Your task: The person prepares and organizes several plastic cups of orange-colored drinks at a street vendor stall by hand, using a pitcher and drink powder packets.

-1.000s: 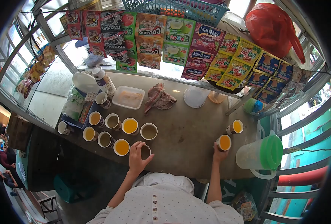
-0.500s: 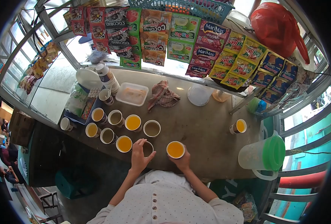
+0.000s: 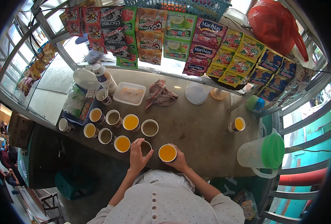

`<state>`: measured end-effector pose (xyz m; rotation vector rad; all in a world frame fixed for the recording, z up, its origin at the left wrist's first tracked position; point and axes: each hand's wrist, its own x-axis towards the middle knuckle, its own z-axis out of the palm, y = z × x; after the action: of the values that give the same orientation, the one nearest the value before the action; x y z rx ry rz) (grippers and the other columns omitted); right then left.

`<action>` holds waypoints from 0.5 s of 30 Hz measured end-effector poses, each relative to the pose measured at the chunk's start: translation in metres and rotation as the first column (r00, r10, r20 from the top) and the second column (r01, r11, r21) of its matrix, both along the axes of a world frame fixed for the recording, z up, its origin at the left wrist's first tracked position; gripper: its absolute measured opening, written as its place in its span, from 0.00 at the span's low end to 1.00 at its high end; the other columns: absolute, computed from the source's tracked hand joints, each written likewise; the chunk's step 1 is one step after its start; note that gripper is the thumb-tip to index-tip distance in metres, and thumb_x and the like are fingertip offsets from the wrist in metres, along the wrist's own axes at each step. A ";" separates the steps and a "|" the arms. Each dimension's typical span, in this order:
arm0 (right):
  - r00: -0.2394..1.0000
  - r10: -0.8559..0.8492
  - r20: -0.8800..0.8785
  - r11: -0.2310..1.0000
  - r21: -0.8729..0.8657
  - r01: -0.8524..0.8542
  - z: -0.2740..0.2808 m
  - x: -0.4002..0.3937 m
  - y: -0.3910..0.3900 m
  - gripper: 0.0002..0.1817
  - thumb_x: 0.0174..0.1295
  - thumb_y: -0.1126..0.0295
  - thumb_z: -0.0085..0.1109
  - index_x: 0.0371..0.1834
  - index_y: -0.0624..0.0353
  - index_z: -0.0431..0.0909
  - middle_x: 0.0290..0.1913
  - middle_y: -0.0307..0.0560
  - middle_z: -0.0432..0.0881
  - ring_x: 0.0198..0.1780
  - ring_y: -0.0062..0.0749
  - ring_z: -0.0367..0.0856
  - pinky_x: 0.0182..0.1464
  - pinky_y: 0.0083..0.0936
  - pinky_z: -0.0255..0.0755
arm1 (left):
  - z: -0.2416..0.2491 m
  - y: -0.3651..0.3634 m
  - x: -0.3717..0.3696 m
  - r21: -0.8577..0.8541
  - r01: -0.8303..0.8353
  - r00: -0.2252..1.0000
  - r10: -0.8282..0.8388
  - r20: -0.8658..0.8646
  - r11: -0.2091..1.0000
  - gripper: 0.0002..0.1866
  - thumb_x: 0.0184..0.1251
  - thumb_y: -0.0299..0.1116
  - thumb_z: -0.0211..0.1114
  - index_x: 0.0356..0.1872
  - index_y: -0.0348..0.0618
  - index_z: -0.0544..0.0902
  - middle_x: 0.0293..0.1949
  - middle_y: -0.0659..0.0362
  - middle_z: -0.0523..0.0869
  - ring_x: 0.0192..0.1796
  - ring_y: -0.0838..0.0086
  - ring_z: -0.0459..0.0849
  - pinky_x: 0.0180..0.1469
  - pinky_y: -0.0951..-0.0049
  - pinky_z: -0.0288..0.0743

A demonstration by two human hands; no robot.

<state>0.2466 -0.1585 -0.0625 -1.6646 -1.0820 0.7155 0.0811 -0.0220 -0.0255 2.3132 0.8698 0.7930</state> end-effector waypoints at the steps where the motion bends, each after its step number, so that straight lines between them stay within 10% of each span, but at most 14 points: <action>1: 0.999 0.028 -0.032 0.999 -0.035 -0.029 0.005 0.003 -0.001 0.44 0.39 0.69 0.77 0.63 0.62 0.65 0.55 0.50 0.77 0.55 0.39 0.78 0.60 0.29 0.71 | 0.000 0.000 0.000 0.002 0.000 1.000 0.000 -0.003 1.000 0.32 0.58 0.43 0.68 0.60 0.40 0.67 0.56 0.48 0.72 0.59 0.55 0.70 0.62 0.58 0.63; 4: 0.978 0.094 0.187 0.995 -0.046 -0.087 -0.005 0.033 -0.021 0.46 0.42 0.68 0.74 0.68 0.59 0.60 0.64 0.54 0.70 0.66 0.45 0.68 0.67 0.35 0.63 | -0.001 0.000 0.000 0.000 0.008 1.000 -0.008 -0.003 1.000 0.32 0.58 0.43 0.68 0.60 0.40 0.67 0.56 0.48 0.72 0.59 0.55 0.69 0.62 0.58 0.62; 7: 0.896 -0.241 0.372 0.969 0.034 0.247 -0.027 0.072 -0.050 0.44 0.44 0.70 0.70 0.68 0.59 0.60 0.67 0.54 0.66 0.70 0.45 0.62 0.70 0.36 0.57 | -0.002 0.001 0.000 0.004 0.015 1.000 -0.015 0.000 1.000 0.32 0.58 0.43 0.68 0.59 0.40 0.67 0.56 0.48 0.72 0.59 0.55 0.69 0.62 0.59 0.62; 12: 0.385 -0.912 0.145 0.409 0.231 0.883 -0.067 0.165 -0.086 0.45 0.49 0.66 0.71 0.70 0.57 0.55 0.67 0.58 0.64 0.70 0.49 0.61 0.66 0.44 0.59 | -0.002 0.001 0.001 0.039 0.017 1.000 -0.017 -0.007 0.999 0.31 0.58 0.42 0.68 0.58 0.39 0.68 0.55 0.48 0.73 0.59 0.55 0.69 0.61 0.59 0.63; 15: 0.250 -0.942 0.226 0.312 0.304 0.900 -0.068 0.215 -0.096 0.49 0.47 0.60 0.74 0.70 0.60 0.53 0.67 0.60 0.63 0.69 0.48 0.62 0.67 0.42 0.58 | 0.000 0.002 0.001 0.039 0.024 1.000 -0.024 -0.005 0.999 0.31 0.58 0.43 0.68 0.58 0.39 0.68 0.55 0.48 0.73 0.58 0.55 0.70 0.61 0.59 0.63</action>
<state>0.4618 -0.2547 -0.1308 -1.9887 -0.1407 -0.4972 0.0823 -0.0201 -0.0258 2.3560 0.8337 0.8007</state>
